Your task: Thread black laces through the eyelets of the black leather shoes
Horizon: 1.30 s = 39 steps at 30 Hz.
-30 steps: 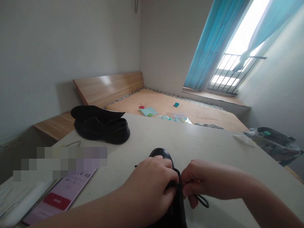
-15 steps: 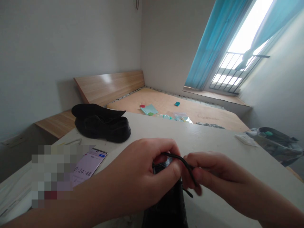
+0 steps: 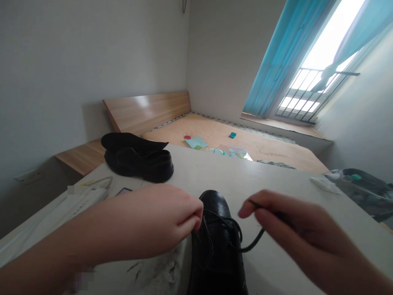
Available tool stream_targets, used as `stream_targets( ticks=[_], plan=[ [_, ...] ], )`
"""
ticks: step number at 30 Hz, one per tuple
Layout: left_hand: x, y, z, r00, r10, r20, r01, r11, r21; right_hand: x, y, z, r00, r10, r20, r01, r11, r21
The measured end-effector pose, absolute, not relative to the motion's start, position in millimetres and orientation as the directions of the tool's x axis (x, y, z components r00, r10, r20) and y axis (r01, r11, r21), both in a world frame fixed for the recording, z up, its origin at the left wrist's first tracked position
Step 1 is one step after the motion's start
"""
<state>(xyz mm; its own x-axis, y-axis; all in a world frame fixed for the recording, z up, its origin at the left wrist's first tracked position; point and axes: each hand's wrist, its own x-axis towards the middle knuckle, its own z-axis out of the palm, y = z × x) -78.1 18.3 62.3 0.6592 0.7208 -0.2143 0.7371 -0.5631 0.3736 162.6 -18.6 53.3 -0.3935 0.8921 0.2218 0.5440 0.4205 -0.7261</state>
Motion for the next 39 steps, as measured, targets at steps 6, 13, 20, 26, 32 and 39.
stream_targets(
  ticks=[6, 13, 20, 26, 32, 39],
  plan=[
    [-75.5, 15.0, 54.5, 0.638, 0.705, -0.308, 0.765, -0.537, 0.355, 136.4, -17.3, 38.5, -0.538, 0.840, 0.076, 0.686, 0.488, -0.539],
    [-83.8, 20.0, 49.3, 0.656, 0.706, -0.268, 0.748, -0.558, 0.359, 128.7, -15.2, 29.2, -0.488, 0.869, -0.077, 0.752, 0.375, -0.542],
    [-78.8, 26.5, 52.8, 0.593, 0.794, -0.133, 0.752, -0.488, 0.443, 125.2, -12.6, 14.5, -0.444, 0.893, -0.067, 0.769, 0.342, -0.540],
    [-69.1, 26.4, 49.0, 0.584, 0.807, -0.086, 0.749, -0.495, 0.441, 128.6, -14.4, 11.3, -0.460, 0.886, -0.050, 0.736, 0.350, -0.579],
    [-63.1, 27.1, 51.8, 0.517, 0.851, -0.091, 0.815, -0.458, 0.354, 128.4, -13.8, 13.6, -0.471, 0.881, -0.049, 0.731, 0.358, -0.581],
    [-62.2, 26.3, 49.7, 0.525, 0.844, -0.105, 0.809, -0.458, 0.369, 128.4, -13.0, 13.7, -0.481, 0.875, -0.051, 0.732, 0.368, -0.573]
  ],
)
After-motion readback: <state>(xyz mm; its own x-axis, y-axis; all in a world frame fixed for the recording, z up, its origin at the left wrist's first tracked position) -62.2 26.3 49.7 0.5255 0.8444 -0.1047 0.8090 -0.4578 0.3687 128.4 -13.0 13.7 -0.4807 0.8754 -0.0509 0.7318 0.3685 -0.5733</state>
